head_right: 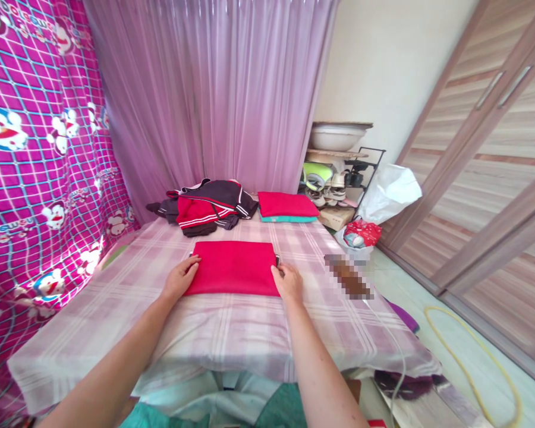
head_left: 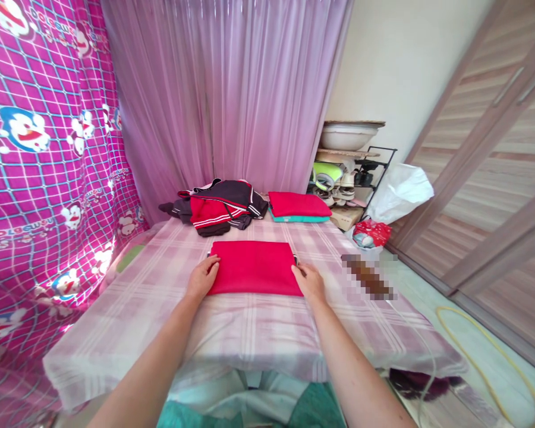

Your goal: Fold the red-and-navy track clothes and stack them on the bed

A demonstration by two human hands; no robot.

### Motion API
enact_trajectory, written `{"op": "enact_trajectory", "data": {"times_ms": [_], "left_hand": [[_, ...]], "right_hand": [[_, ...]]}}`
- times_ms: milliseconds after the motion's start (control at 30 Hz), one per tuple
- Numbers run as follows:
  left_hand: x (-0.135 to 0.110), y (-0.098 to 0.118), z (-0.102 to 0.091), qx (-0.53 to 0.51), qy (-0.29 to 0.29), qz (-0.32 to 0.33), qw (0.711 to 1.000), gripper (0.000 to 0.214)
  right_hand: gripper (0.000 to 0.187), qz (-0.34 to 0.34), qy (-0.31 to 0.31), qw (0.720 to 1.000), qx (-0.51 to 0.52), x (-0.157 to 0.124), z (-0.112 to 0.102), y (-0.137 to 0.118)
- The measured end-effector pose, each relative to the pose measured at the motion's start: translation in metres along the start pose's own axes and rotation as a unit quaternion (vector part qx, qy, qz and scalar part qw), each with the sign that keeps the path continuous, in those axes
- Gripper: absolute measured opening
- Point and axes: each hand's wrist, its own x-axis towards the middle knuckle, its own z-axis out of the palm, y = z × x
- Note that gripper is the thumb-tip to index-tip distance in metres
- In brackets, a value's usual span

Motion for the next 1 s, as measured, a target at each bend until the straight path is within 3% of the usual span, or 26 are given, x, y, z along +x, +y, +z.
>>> {"op": "enact_trajectory", "data": {"times_ms": [600, 733, 867, 1000], "left_hand": [[-0.002, 0.002, 0.000, 0.015, -0.002, 0.003, 1.000, 0.034], [-0.004, 0.006, -0.004, 0.060, 0.033, 0.000, 0.998, 0.036], [-0.010, 0.016, -0.012, 0.159, 0.067, -0.061, 0.983, 0.043], [-0.015, 0.029, -0.017, 0.251, 0.055, -0.125, 0.958, 0.045]], "right_hand": [[0.028, 0.013, 0.005, 1.000, -0.006, -0.001, 0.002, 0.004], [0.034, -0.001, -0.003, 0.999, -0.041, -0.002, 0.001, 0.002], [0.037, -0.016, -0.002, 0.997, -0.078, -0.004, -0.001, -0.001], [0.040, -0.013, -0.008, 0.997, -0.080, -0.004, -0.002, -0.002]]}}
